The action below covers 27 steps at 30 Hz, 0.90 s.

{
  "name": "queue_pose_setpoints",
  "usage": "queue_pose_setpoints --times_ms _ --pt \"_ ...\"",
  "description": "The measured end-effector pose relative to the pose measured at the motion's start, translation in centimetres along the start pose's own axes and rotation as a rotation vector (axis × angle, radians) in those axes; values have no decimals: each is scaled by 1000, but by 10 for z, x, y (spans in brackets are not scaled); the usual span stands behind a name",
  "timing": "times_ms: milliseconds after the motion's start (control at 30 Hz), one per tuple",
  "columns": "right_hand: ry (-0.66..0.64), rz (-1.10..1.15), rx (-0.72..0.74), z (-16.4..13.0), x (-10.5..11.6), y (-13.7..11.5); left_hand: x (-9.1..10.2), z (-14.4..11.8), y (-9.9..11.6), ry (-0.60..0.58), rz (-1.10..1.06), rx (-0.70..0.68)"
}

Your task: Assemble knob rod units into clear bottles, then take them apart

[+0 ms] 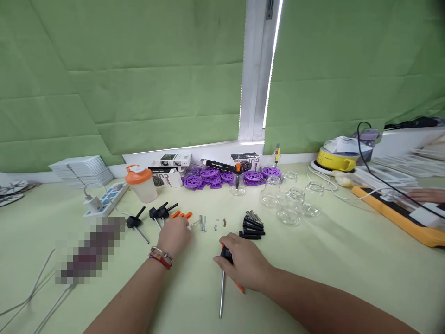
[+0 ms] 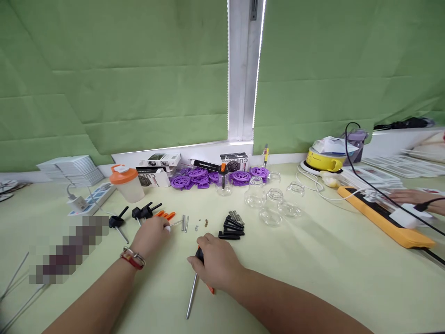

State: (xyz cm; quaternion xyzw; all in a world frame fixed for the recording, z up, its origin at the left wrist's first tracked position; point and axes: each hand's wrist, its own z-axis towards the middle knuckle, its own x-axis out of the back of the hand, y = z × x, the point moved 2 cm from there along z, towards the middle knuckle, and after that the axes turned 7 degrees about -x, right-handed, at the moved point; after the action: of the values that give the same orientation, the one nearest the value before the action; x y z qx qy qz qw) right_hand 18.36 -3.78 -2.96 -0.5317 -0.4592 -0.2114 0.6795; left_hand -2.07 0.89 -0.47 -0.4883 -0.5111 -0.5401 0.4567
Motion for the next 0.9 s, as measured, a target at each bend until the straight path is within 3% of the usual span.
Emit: queue_pose_setpoints --times_ms 200,567,900 --pt "-14 51 -17 -1 0 4 -24 8 24 9 92 3" --pt "-21 85 -15 -1 1 6 -25 13 26 11 160 -40" --pt "-30 355 -97 2 -3 21 -24 8 34 73 207 -158"
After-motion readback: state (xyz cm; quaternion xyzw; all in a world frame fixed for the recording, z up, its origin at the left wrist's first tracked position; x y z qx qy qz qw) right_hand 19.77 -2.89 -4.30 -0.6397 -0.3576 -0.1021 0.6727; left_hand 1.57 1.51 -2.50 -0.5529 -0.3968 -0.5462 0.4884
